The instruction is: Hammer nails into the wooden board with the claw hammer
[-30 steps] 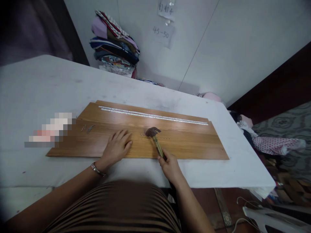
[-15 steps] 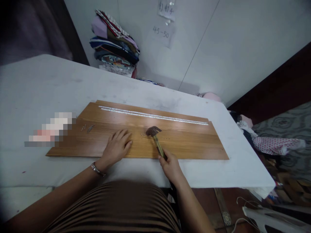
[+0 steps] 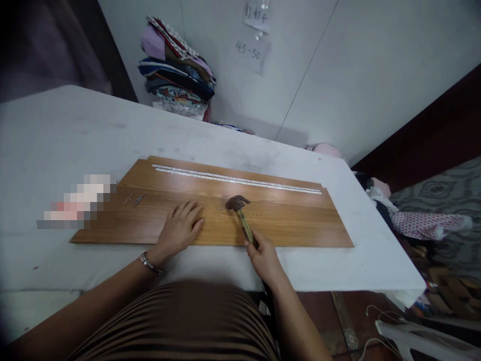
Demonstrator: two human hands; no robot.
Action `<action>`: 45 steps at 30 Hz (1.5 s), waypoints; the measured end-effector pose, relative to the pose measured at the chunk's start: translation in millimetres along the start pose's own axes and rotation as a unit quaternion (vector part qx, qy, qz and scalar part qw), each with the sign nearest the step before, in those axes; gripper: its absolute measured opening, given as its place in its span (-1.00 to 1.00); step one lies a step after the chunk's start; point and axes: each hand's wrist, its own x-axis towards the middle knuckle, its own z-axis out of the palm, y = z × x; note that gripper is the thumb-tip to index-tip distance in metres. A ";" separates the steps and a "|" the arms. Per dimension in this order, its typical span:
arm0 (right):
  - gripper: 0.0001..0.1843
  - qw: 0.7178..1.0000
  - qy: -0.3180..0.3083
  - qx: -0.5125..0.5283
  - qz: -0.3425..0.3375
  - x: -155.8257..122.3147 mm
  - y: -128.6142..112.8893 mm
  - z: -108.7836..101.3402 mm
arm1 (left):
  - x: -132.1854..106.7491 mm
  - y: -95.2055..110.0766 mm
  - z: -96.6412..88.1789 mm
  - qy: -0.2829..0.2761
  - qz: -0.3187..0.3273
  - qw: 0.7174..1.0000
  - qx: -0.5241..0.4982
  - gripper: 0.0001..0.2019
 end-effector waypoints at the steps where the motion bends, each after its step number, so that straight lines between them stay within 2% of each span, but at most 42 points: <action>1: -0.46 1.000 -0.001 0.000 -0.001 -0.3 -0.8 -0.3 | 0.0 0.0 -0.1 0.001 0.000 1.000 0.000 -0.54; 6: -0.44 1.000 -0.002 -0.002 -0.003 -0.2 0.4 0.9 | -0.4 -1.1 1.7 0.010 0.004 1.000 -0.004 -0.53; 15: -0.53 1.000 -0.015 -0.012 -0.006 1.0 6.8 4.0 | -0.4 -2.1 3.6 0.013 0.006 1.000 0.000 -0.54; 22: -0.44 1.000 -0.003 0.000 -0.008 1.5 5.8 1.7 | -0.1 -1.1 3.2 0.008 0.004 1.000 0.003 -0.53; 35: -0.49 1.000 -0.014 -0.007 -0.006 0.9 5.8 4.5 | 0.2 0.3 -0.2 0.001 -0.001 1.000 0.000 -0.54; 45: -0.42 1.000 -0.012 -0.006 0.001 0.3 -1.3 -0.2 | 0.2 -1.0 1.2 0.001 0.004 1.000 0.006 -0.54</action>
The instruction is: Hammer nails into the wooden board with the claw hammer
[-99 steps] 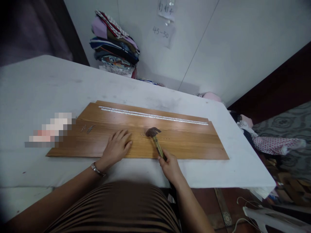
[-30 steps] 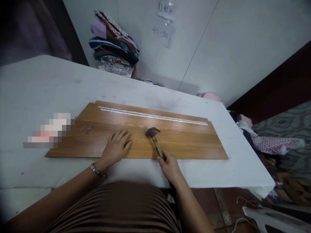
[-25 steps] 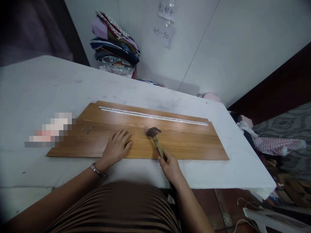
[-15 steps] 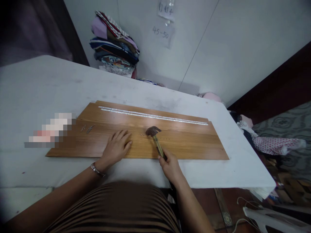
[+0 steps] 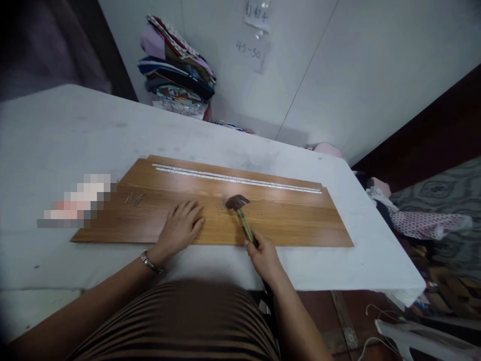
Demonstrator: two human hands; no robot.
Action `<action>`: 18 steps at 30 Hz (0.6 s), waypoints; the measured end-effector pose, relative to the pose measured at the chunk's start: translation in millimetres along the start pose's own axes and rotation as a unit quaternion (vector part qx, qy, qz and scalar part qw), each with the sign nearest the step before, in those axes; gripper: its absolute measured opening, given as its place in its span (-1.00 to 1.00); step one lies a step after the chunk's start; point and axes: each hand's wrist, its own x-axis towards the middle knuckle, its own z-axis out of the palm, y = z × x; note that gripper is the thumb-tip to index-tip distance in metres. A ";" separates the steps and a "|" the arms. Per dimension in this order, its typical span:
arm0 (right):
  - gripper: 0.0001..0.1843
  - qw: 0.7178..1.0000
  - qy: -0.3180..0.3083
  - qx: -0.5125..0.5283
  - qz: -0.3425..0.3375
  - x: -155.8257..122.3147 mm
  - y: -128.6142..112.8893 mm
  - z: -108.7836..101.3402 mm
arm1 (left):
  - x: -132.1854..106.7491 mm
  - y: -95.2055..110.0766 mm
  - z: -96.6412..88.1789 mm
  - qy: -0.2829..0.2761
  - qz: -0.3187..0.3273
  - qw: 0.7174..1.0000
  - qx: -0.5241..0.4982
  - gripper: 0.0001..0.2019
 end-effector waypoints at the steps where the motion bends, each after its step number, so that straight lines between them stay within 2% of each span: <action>1: -0.42 1.000 -0.001 -0.003 0.000 -0.1 -1.1 -0.8 | 0.1 -0.2 0.3 -0.001 0.000 1.000 0.002 -0.54; 18: -0.49 1.000 0.000 0.003 -0.006 1.3 5.9 3.5 | -1.1 0.7 0.5 0.006 -0.002 1.000 -0.011 -0.54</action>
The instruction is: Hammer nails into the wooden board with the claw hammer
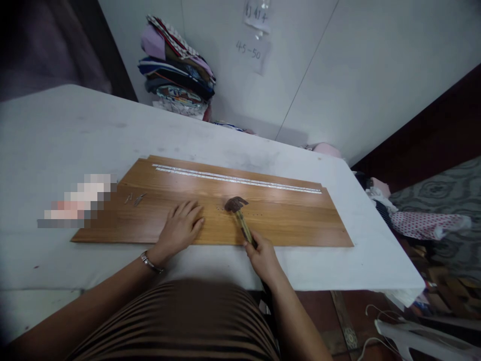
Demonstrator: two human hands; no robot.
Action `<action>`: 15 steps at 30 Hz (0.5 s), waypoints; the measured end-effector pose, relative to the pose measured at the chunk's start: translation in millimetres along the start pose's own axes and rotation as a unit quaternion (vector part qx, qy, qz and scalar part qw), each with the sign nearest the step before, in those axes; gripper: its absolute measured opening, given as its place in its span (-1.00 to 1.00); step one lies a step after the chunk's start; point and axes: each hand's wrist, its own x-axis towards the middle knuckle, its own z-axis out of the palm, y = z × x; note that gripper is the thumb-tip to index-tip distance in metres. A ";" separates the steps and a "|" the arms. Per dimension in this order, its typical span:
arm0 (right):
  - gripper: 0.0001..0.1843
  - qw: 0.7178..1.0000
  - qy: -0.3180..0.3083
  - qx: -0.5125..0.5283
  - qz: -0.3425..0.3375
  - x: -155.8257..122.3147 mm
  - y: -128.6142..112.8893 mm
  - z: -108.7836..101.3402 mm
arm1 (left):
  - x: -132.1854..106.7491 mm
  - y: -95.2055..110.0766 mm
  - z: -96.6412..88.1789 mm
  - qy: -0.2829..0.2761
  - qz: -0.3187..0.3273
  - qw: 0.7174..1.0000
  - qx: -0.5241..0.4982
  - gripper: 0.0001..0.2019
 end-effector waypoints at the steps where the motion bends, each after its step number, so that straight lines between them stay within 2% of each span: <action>1: -0.49 1.000 0.001 -0.002 0.002 -0.3 -0.8 -0.4 | 0.0 0.0 0.2 0.002 0.000 1.000 -0.002 -0.54; 15: -0.46 1.000 0.002 -0.004 -0.001 0.1 -2.8 -0.9 | 0.4 0.2 -1.4 0.001 -0.004 1.000 -0.002 -0.55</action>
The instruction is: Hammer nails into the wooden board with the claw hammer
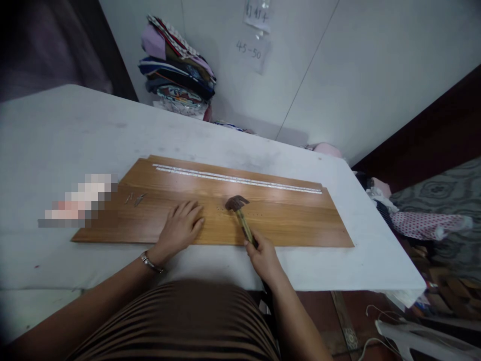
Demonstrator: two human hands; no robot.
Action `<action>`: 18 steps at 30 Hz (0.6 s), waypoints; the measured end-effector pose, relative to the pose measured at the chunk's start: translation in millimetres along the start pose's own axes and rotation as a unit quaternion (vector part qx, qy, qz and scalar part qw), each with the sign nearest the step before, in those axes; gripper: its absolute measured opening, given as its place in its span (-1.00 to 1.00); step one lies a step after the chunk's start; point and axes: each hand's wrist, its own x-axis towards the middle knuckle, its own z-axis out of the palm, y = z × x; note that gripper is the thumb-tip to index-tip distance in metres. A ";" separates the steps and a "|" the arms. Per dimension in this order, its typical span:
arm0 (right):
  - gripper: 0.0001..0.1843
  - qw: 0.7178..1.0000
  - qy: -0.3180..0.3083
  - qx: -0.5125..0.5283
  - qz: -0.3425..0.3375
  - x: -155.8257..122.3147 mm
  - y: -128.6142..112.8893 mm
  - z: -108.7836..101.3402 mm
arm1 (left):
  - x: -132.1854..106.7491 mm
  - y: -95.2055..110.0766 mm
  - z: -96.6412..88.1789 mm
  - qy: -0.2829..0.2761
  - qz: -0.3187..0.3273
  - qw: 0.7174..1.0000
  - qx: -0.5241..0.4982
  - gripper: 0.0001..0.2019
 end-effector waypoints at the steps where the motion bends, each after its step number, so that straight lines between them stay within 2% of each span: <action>1: -0.45 1.000 -0.001 -0.002 0.001 -0.1 0.6 0.4 | 0.1 0.1 -0.4 -0.001 0.000 1.000 0.001 -0.55; 18: -0.42 1.000 0.005 0.003 0.005 -1.6 -5.2 -3.3 | 0.4 0.4 -0.9 -0.007 -0.001 1.000 -0.005 -0.54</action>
